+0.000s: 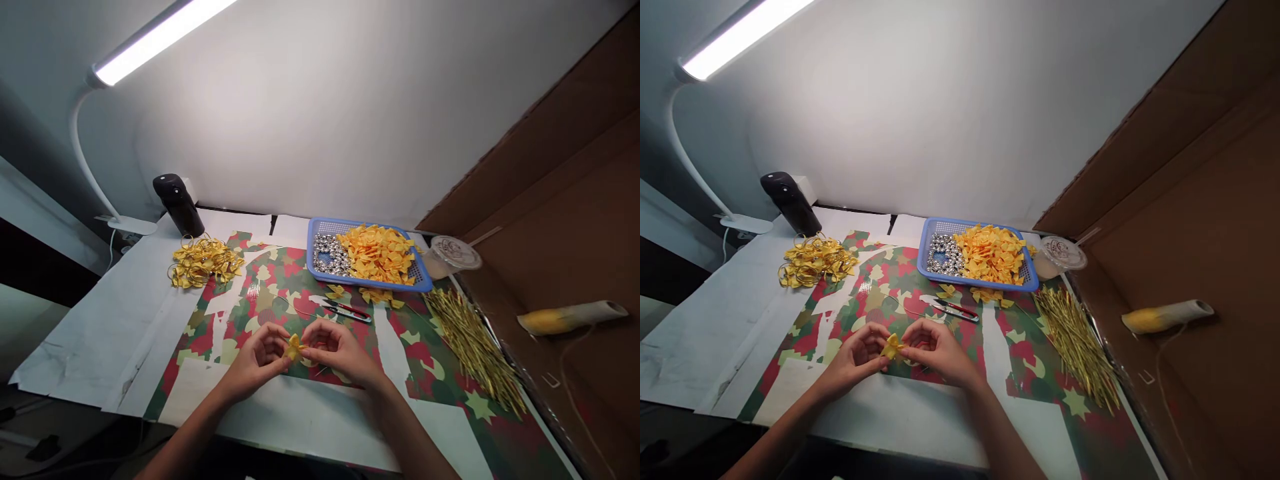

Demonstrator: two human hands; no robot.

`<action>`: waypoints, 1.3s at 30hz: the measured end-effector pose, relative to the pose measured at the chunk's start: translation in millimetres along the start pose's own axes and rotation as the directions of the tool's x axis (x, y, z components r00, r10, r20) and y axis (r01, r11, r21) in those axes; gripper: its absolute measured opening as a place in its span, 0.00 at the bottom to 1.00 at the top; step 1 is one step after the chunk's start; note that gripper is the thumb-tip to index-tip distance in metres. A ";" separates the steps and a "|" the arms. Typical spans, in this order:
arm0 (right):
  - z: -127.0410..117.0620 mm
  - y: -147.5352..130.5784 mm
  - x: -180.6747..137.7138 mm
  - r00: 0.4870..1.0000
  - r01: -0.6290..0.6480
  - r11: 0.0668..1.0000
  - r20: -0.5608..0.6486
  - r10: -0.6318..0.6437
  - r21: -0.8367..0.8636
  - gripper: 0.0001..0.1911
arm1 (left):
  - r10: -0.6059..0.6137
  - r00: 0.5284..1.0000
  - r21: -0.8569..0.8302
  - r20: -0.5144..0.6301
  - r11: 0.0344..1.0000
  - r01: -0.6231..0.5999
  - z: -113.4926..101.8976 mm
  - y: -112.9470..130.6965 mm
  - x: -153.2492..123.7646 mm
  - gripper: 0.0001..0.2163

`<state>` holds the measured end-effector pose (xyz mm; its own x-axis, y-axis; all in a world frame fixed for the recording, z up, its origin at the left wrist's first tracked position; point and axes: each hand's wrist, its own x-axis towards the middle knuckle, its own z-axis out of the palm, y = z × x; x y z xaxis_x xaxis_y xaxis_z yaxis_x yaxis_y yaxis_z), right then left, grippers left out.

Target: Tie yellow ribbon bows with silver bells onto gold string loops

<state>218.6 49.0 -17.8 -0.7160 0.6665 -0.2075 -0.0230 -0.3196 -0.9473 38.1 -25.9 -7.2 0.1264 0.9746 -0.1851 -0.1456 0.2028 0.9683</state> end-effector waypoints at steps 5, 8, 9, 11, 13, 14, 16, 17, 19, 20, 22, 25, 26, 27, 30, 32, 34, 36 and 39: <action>0.4 1.1 -0.2 0.999 0.007 0.998 0.052 -0.004 -0.057 0.19 | 0.134 0.991 0.310 -0.024 0.943 -0.120 1.9 3.6 -5.5 0.12; 2.0 -1.6 -2.8 0.997 0.017 0.995 0.071 -0.010 -0.100 0.18 | 0.127 0.990 0.383 -0.056 0.919 -0.096 3.7 3.7 -5.1 0.09; 2.5 -3.6 -4.6 0.997 0.019 0.992 0.075 -0.010 -0.121 0.18 | 0.117 0.991 0.382 -0.058 0.920 -0.086 3.7 3.1 -4.7 0.08; 2.9 -8.7 -9.7 0.998 0.031 0.977 0.063 -0.018 -0.211 0.17 | 0.101 0.992 0.355 -0.074 0.933 -0.068 2.2 1.1 -4.6 0.08; 2.0 -14.0 -14.6 0.998 0.054 0.930 0.000 -0.057 -0.364 0.16 | 0.101 0.987 0.326 -0.126 0.944 -0.055 -0.7 -1.1 -5.2 0.08; 1.4 -16.5 -16.2 0.995 0.061 0.890 -0.045 -0.091 -0.452 0.14 | 0.106 0.983 0.328 -0.152 0.943 -0.051 -2.3 -1.9 -5.6 0.09; 0.5 -21.2 -15.5 0.980 0.063 0.782 -0.111 -0.167 -0.620 0.11 | 0.125 0.977 0.389 -0.172 0.920 -0.049 -4.7 -2.4 -6.1 0.12; 0.6 -23.8 -12.7 0.974 0.062 0.715 -0.114 -0.196 -0.696 0.09 | 0.141 0.977 0.445 -0.162 0.894 -0.055 -5.2 -2.2 -6.1 0.12; 2.7 -30.2 -1.6 0.973 0.071 0.579 -0.071 -0.219 -0.812 0.06 | 0.191 0.974 0.569 -0.122 0.817 -0.089 -4.6 -1.5 -5.7 0.08; 4.7 -34.2 6.5 0.976 0.078 0.525 -0.042 -0.213 -0.848 0.05 | 0.226 0.968 0.623 -0.107 0.774 -0.112 -3.8 -1.3 -5.4 0.06; 10.1 -43.3 26.7 0.983 0.075 0.459 -0.011 -0.182 -0.885 0.04 | 0.303 0.947 0.693 -0.109 0.706 -0.146 -2.1 -1.8 -5.3 0.05; 18.3 -55.8 60.1 0.995 0.035 0.362 -0.003 -0.104 -0.932 0.04 | 0.374 0.912 0.712 -0.169 0.686 -0.150 -3.9 -1.5 -6.7 0.07; 20.0 -58.5 70.3 0.997 0.028 0.336 0.004 -0.071 -0.942 0.04 | 0.376 0.907 0.708 -0.191 0.692 -0.137 -6.8 0.3 -7.3 0.07; 21.0 -60.1 79.6 0.999 0.022 0.315 0.012 -0.032 -0.949 0.04 | 0.362 0.909 0.703 -0.208 0.701 -0.118 -11.0 3.7 -7.6 0.07; 19.1 -59.5 100.0 0.993 0.022 0.293 0.054 0.103 -0.956 0.07 | 0.262 0.939 0.698 -0.223 0.715 -0.034 -30.9 25.9 -5.3 0.09; 15.2 -58.4 106.5 0.979 0.047 0.321 0.107 0.173 -0.946 0.09 | 0.257 0.940 0.708 -0.226 0.706 -0.023 -46.0 50.9 0.2 0.09; 11.0 -61.3 106.9 0.963 0.092 0.386 0.180 0.199 -0.918 0.09 | 0.285 0.930 0.727 -0.230 0.686 -0.031 -56.9 81.6 8.5 0.09; 7.3 -70.7 101.5 0.953 0.147 0.481 0.255 0.166 -0.864 0.09 | 0.327 0.921 0.780 -0.210 0.624 -0.044 -60.1 113.7 17.8 0.10; 2.7 -94.6 84.9 0.938 0.243 0.626 0.344 0.043 -0.741 0.10 | 0.455 0.878 0.832 -0.152 0.538 -0.134 -51.2 154.4 29.1 0.09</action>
<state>158.0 134.1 54.8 -0.9127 0.3796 -0.1516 0.3285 0.4606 -0.8246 -30.9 38.6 128.3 -0.1044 0.9620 0.2523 0.7215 -0.1013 0.6850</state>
